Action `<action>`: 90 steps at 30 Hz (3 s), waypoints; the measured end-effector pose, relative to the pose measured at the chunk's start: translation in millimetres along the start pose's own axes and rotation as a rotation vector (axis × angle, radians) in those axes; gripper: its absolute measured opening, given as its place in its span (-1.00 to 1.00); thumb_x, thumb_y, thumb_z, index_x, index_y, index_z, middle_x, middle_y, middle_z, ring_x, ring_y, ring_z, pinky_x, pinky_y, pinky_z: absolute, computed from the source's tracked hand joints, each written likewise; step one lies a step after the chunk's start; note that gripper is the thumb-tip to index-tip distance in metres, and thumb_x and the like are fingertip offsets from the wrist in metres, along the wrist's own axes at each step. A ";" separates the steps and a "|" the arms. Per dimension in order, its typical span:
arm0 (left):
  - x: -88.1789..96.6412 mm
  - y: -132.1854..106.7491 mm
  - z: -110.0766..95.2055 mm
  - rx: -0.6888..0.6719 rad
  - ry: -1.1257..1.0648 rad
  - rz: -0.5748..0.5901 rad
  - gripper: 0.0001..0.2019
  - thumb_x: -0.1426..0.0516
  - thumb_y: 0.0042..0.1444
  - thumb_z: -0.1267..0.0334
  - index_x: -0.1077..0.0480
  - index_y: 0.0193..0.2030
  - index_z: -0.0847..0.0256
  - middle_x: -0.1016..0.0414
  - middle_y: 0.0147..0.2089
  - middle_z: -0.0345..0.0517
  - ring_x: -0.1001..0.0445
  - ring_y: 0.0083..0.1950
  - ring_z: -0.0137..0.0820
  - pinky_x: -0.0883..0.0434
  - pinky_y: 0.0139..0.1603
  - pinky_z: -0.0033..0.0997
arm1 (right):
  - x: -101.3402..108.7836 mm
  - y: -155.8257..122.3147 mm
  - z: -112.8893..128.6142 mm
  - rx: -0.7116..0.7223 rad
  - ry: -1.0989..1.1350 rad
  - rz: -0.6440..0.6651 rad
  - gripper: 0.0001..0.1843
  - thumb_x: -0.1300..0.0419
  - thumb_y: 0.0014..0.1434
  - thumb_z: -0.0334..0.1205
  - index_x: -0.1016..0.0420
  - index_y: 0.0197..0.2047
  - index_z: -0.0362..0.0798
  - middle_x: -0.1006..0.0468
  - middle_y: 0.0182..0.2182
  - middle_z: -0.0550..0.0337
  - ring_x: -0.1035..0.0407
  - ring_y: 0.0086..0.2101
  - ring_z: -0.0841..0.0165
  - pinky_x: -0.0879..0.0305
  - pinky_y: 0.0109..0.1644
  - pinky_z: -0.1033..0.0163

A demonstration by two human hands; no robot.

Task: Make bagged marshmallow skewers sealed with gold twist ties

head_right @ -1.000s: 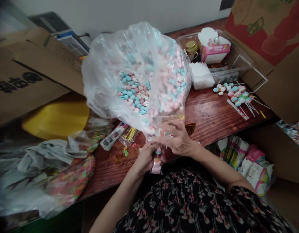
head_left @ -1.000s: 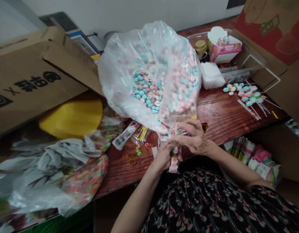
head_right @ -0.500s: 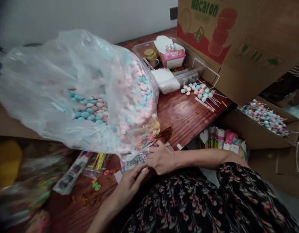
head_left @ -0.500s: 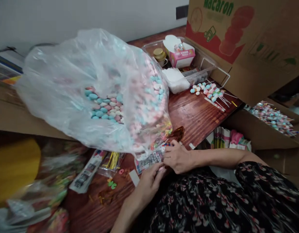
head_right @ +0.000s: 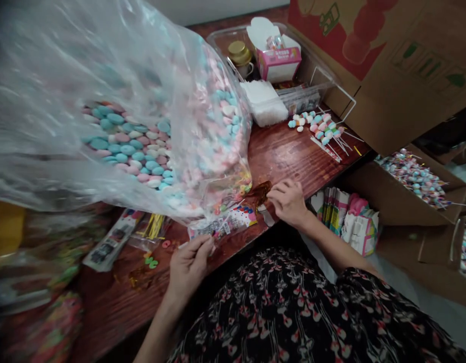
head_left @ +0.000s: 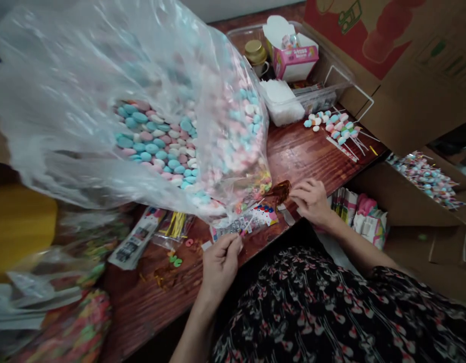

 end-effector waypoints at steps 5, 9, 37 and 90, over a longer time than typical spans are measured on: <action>-16.0 -9.2 34.4 0.487 -0.525 0.025 -0.77 -0.23 0.06 0.08 -0.46 -0.40 0.23 -0.40 -0.55 -0.27 -0.19 -0.63 -0.60 -0.15 -0.62 -0.60 | -15.7 -6.8 -3.2 0.263 -0.146 0.149 -0.84 -0.16 0.22 -0.33 -0.56 -0.26 0.06 -0.55 -0.22 0.18 -0.17 -0.18 0.29 0.08 -0.13 0.12; -35.9 -10.6 36.9 0.548 -0.623 0.088 -0.75 -0.28 0.01 0.07 -0.45 -0.36 0.24 -0.40 -0.55 -0.28 -0.19 -0.67 -0.61 -0.07 -0.69 -0.63 | -36.2 -1.7 -3.5 0.386 -0.155 0.212 -0.84 -0.15 0.24 -0.30 -0.56 -0.30 0.07 -0.47 -0.27 0.16 -0.13 -0.24 0.30 0.09 -0.19 0.16; -49.2 18.0 3.3 0.307 -0.528 -0.008 -0.76 -0.19 0.06 0.11 -0.43 -0.48 0.26 -0.36 -0.51 -0.23 -0.25 -0.47 -0.51 -0.25 -0.41 -0.54 | -38.3 11.4 91.9 0.285 0.437 0.014 -0.72 0.01 0.30 -0.32 -0.50 -0.06 -0.02 -0.53 -0.32 0.10 -0.33 -0.30 0.31 -0.20 -0.19 0.15; -43.8 1.8 -43.0 0.016 -0.032 1.159 -0.72 -0.29 -0.01 0.06 -0.51 -0.38 0.28 -0.36 -0.53 -0.30 -0.25 -0.49 -0.53 -0.17 -0.47 -0.54 | 1.1 -15.2 157.4 1.226 0.211 0.191 -0.81 -0.04 0.29 -0.34 -0.34 -0.39 -0.04 -0.34 -0.49 0.25 -0.17 -0.42 0.37 -0.01 -0.25 0.15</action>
Point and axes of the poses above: each hand's wrist, its own y-axis towards the middle knuckle, its own x-axis out of the back of the hand, z = x × y, the point moved 9 cm from there along y, towards the middle knuckle
